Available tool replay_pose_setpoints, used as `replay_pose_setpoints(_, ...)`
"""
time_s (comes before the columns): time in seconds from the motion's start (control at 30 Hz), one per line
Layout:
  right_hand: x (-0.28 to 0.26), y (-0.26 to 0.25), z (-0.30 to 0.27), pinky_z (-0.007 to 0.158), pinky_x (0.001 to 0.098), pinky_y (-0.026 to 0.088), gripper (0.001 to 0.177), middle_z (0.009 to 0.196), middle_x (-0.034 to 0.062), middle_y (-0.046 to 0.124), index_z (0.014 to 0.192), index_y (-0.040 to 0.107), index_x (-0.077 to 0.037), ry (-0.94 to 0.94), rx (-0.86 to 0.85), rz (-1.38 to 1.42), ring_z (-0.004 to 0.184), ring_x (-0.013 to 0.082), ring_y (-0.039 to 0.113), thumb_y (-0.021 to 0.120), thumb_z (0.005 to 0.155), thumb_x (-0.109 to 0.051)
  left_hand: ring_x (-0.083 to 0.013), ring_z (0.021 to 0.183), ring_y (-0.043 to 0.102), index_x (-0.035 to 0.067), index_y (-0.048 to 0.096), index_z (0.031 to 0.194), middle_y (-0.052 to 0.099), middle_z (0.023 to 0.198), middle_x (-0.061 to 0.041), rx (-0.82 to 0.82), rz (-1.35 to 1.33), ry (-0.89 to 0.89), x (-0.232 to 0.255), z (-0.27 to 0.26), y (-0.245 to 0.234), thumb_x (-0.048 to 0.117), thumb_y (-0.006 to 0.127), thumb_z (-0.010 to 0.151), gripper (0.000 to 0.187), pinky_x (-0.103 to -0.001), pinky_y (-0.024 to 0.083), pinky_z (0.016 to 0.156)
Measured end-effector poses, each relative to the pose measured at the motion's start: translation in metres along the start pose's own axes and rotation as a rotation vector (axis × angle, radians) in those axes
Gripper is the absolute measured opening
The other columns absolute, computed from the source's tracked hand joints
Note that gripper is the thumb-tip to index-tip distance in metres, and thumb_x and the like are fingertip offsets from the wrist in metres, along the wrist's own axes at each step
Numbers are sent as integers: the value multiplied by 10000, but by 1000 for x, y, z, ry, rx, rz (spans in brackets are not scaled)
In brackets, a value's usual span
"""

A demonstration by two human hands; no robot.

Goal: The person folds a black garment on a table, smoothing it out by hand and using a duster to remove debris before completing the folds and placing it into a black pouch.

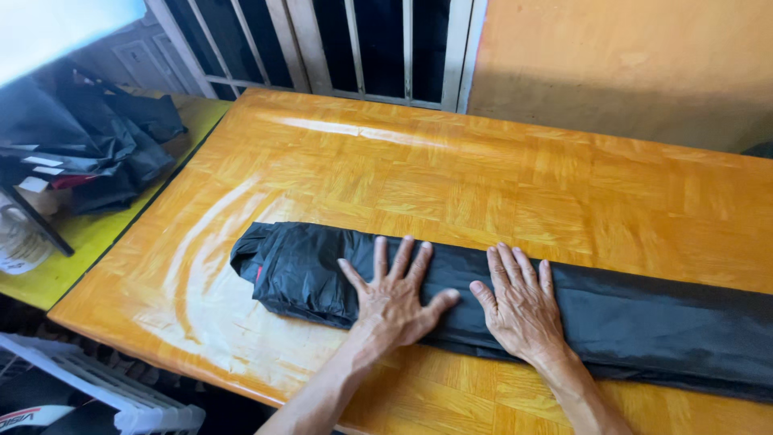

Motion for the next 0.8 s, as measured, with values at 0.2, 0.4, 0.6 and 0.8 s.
replay_pose_setpoints(0.2,-4,-6,0,1213,601,233,765,1628,57,419,1566,403,-144,11,-23,-43,1508,269,359,372,983,-640,-417,1541,65,297,279,1595,214,1682,6,393,173,-86,-59,10,11,824,302,879,889,-910,-15,1034)
replay_pose_setpoints(0.4,-37,-18,14,1040,789,347,764,1598,124,468,1522,458,-146,3,38,-240,1455,360,457,407,945,-645,-447,1532,60,240,312,1580,238,1669,-42,414,132,-85,-57,6,12,792,291,899,877,-936,-29,1011)
replay_pose_setpoints(0.6,-95,-10,38,1107,771,213,657,1648,52,369,1561,399,-218,-250,16,48,1491,313,350,437,991,-542,-458,1507,185,243,375,1567,312,1654,-27,506,130,-8,-69,11,12,601,324,995,677,-929,86,994)
replay_pose_setpoints(0.8,-93,-11,37,1147,694,251,656,1634,65,400,1558,424,-263,-241,55,15,1490,297,368,428,980,-572,-217,1544,233,252,262,1625,242,1705,16,204,199,75,-125,18,-5,723,236,945,828,-594,216,1100)
Point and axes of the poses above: each hand's wrist, its own z-axis towards the middle knuckle, its own y-axis out of the palm, x = y × z, the point moved 3 cm from there along z, towards the middle knuckle
